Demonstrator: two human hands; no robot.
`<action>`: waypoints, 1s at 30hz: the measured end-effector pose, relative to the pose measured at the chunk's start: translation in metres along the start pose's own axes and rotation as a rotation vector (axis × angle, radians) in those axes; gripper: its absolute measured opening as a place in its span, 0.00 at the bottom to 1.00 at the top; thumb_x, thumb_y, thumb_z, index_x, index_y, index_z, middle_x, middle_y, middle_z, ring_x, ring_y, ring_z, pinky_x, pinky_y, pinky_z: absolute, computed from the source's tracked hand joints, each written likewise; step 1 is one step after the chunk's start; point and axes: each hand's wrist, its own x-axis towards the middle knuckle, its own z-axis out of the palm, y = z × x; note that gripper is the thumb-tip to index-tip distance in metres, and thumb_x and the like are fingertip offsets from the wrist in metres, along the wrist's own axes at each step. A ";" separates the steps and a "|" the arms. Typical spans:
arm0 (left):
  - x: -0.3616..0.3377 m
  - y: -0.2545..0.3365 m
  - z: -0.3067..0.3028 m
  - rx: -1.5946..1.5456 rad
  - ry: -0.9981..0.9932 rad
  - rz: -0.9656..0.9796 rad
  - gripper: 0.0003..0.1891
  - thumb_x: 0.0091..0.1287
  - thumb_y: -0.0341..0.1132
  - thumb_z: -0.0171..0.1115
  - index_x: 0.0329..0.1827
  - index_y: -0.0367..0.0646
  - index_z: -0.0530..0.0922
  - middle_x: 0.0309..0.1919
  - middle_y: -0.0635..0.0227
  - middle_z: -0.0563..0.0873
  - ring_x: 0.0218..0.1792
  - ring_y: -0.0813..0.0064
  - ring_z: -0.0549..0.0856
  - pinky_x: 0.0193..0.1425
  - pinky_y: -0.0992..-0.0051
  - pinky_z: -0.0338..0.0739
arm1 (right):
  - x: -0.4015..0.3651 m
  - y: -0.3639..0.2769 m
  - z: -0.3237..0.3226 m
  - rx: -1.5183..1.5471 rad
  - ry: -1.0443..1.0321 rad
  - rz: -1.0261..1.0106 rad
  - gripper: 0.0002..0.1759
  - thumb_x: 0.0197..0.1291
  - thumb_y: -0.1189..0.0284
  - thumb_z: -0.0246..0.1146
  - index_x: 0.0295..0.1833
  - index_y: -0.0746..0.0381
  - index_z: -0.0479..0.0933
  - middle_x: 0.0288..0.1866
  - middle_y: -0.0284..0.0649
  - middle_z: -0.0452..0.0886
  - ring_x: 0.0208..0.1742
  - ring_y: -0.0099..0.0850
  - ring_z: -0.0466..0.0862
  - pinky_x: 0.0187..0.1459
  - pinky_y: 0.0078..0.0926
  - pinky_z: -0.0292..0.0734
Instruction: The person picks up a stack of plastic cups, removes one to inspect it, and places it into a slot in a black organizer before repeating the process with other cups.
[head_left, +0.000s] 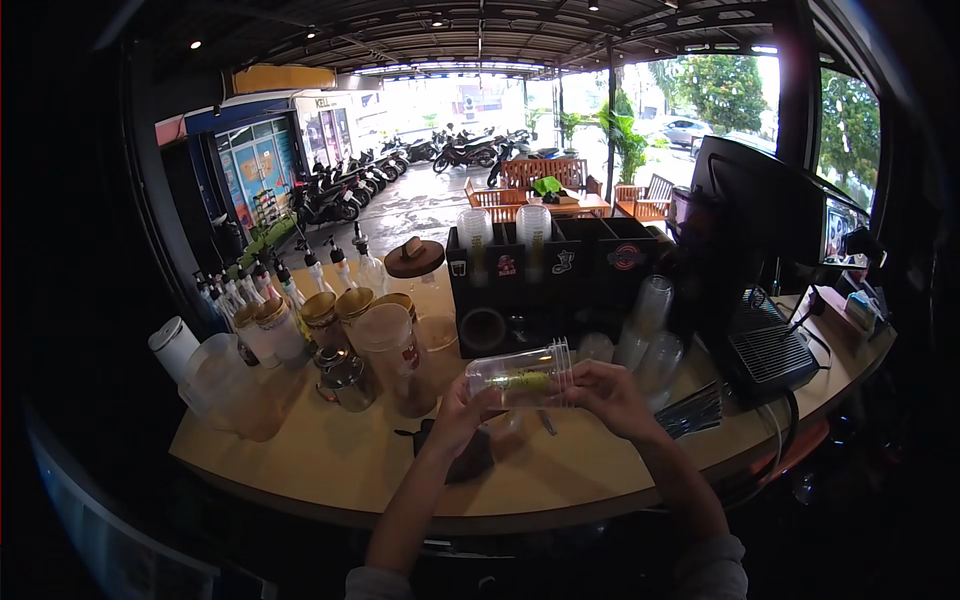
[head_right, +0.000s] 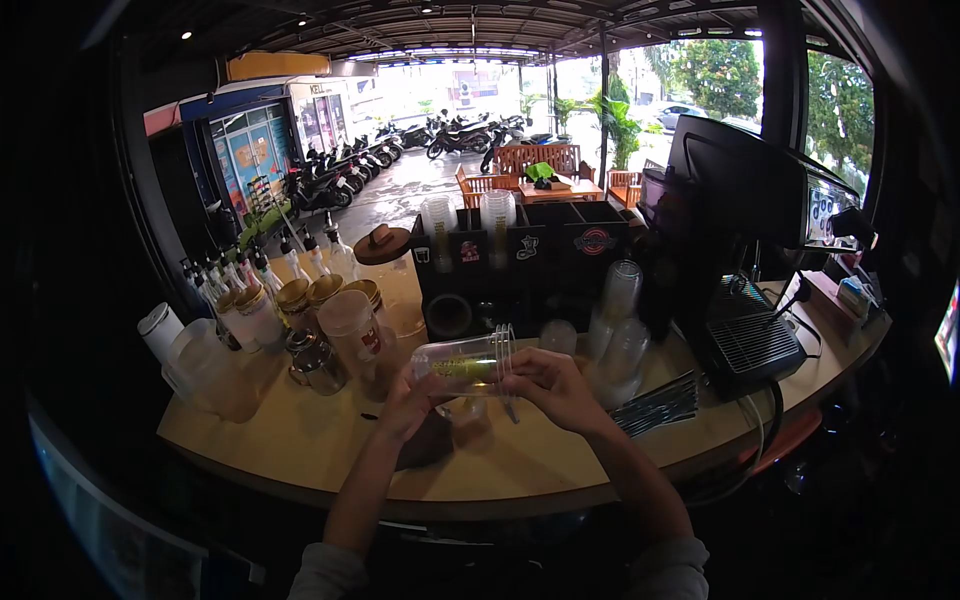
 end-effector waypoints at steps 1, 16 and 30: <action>0.000 0.000 0.000 0.001 -0.001 0.000 0.32 0.65 0.45 0.63 0.63 0.35 0.62 0.54 0.56 0.77 0.54 0.63 0.81 0.57 0.64 0.79 | 0.000 -0.001 0.001 0.000 0.001 -0.001 0.08 0.62 0.80 0.59 0.47 0.70 0.74 0.48 0.44 0.81 0.51 0.29 0.82 0.54 0.24 0.78; 0.004 -0.002 0.018 -0.193 0.110 0.076 0.23 0.67 0.40 0.59 0.61 0.42 0.67 0.54 0.64 0.77 0.58 0.68 0.77 0.59 0.64 0.75 | -0.002 0.013 0.026 0.032 -0.019 -0.072 0.13 0.61 0.81 0.60 0.51 0.67 0.71 0.51 0.42 0.78 0.53 0.28 0.80 0.56 0.27 0.76; 0.035 0.051 0.073 0.585 0.137 0.553 0.38 0.44 0.34 0.78 0.57 0.39 0.65 0.51 0.61 0.74 0.54 0.69 0.77 0.59 0.69 0.74 | 0.003 -0.045 -0.009 -0.711 0.223 -0.335 0.37 0.45 0.71 0.74 0.60 0.61 0.64 0.60 0.44 0.66 0.61 0.37 0.73 0.54 0.35 0.75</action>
